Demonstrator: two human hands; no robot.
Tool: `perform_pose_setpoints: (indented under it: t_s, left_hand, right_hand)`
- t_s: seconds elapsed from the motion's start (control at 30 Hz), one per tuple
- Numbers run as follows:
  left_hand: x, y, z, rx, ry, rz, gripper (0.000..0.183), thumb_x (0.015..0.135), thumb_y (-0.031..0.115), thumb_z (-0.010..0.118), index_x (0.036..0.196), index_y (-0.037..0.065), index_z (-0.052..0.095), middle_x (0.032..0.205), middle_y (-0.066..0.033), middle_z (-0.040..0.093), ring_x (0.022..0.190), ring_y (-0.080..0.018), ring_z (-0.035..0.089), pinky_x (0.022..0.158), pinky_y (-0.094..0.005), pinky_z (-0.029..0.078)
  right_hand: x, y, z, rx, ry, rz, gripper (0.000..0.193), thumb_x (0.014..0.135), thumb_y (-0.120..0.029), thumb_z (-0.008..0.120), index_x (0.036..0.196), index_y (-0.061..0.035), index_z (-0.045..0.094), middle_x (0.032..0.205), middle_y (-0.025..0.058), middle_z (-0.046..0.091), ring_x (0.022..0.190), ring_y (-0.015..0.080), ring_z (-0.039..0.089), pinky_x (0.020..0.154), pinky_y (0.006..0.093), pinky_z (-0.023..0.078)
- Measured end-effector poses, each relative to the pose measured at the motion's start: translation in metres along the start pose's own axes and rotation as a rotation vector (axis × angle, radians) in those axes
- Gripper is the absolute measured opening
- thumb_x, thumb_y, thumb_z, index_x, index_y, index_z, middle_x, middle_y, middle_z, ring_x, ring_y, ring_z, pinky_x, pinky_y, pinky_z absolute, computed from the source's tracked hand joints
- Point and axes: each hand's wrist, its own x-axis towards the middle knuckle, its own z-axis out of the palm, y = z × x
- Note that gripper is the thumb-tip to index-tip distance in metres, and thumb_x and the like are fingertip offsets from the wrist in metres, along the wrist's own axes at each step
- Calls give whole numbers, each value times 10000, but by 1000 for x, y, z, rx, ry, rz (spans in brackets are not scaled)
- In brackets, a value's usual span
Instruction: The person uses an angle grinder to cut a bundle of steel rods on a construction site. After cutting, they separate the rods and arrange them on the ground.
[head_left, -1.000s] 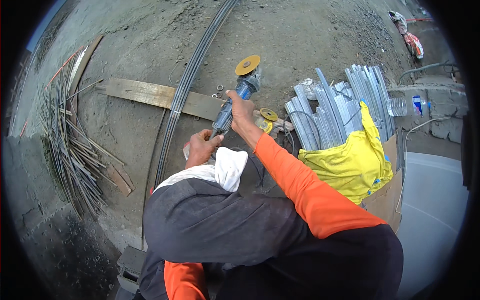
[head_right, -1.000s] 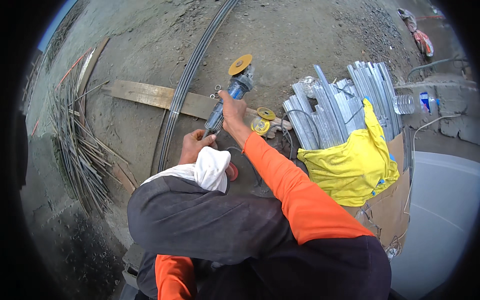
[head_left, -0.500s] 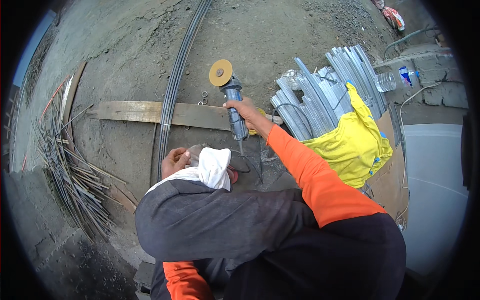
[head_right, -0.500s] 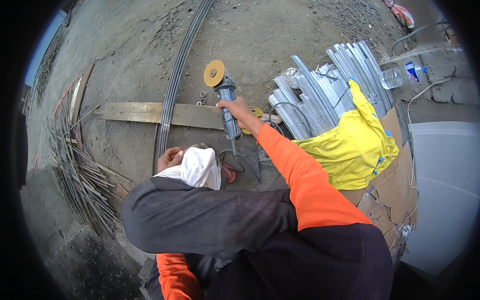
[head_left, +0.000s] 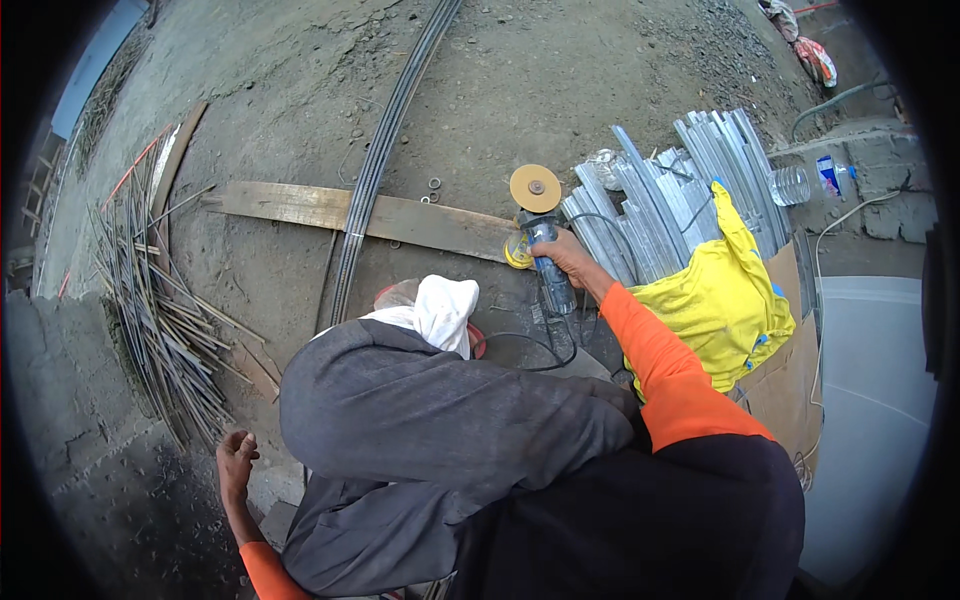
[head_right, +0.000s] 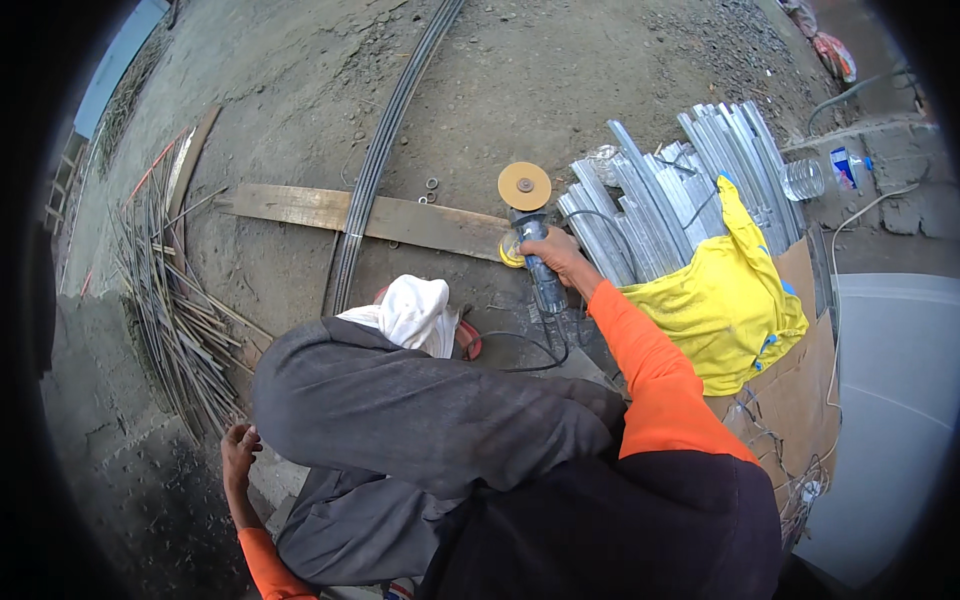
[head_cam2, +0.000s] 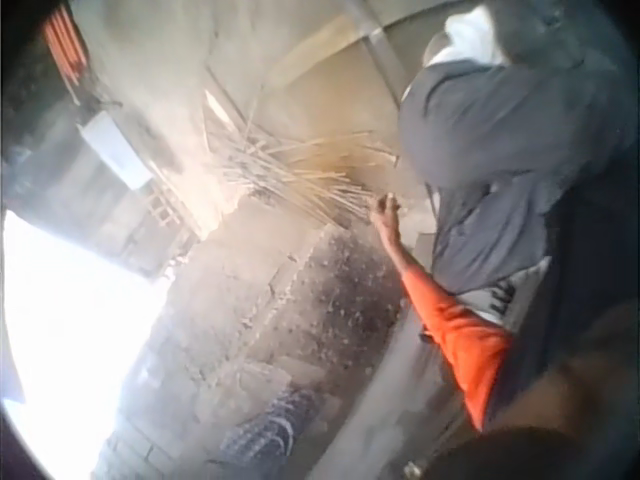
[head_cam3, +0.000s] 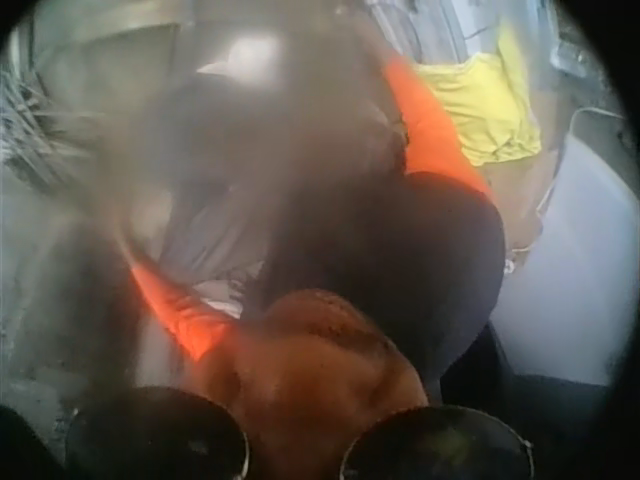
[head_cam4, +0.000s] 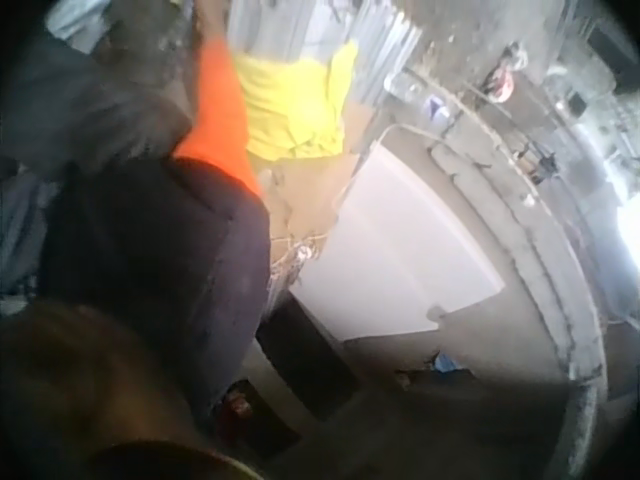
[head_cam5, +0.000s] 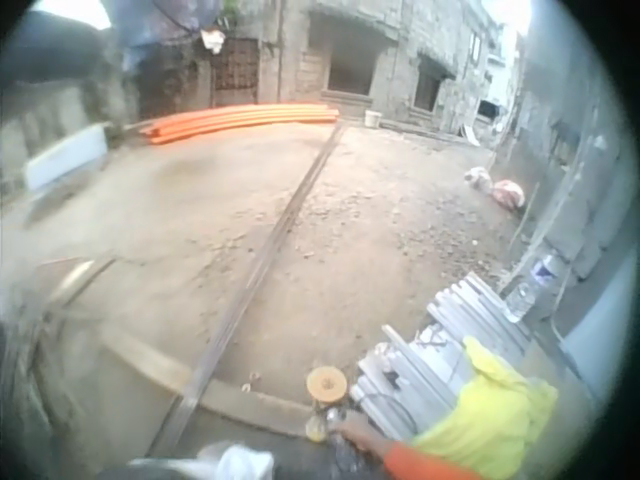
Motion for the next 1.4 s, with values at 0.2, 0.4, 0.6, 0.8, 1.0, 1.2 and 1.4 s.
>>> perform_pose_setpoints:
  t_s: [0.2,0.4,0.6,0.8,1.0,1.2,1.4]
  left_hand:
    - [-22,-2,1,-62,-29,-125,526,985,395,722,1337,17,621,1012,-66,729,828,-159,710,700,-317,495]
    - [-32,-1,-5,-176,58,-98,544,986,420,720,1345,25,616,1002,-55,725,823,-145,707,687,-308,494]
    - [-32,-11,-8,-155,67,-128,538,991,428,712,1348,38,611,1004,-49,727,831,-144,708,698,-305,500]
    - [-22,-16,-4,-188,60,-137,514,992,402,716,1317,15,621,997,-64,722,829,-147,700,703,-316,496]
    - [9,-27,2,-130,27,-109,531,984,349,728,1330,-41,627,1047,-129,737,863,-202,711,758,-342,528]
    - [67,-88,72,-133,203,65,468,983,254,731,1273,-105,648,1168,-251,750,1029,-311,740,915,-404,566]
    - [112,-171,173,133,322,-97,434,966,277,722,1302,11,654,1305,-261,671,1229,-440,635,1024,-523,502]
  right_hand:
    - [47,12,32,-384,65,-258,531,667,-294,851,1068,24,709,967,178,751,887,297,721,821,400,554]
    - [68,1,64,-619,72,-347,564,658,-279,840,1114,33,724,1023,254,760,964,382,743,906,445,569]
    - [70,0,81,-688,75,-375,599,664,-297,839,1138,48,716,1126,297,732,1089,437,705,977,487,552]
    - [57,-8,80,-732,61,-436,598,720,-284,821,1179,73,680,1135,292,710,1107,438,680,994,481,536]
    - [53,22,95,-883,246,-473,800,769,-304,841,1399,73,524,1373,292,579,1306,447,540,1125,511,429]
    - [57,62,52,-970,158,-584,840,847,-414,830,1454,52,486,1369,264,584,1307,418,527,1114,477,411]
    - [17,30,43,-1026,-25,-178,659,887,-316,819,1378,35,555,1207,193,646,1149,314,596,1001,410,470]
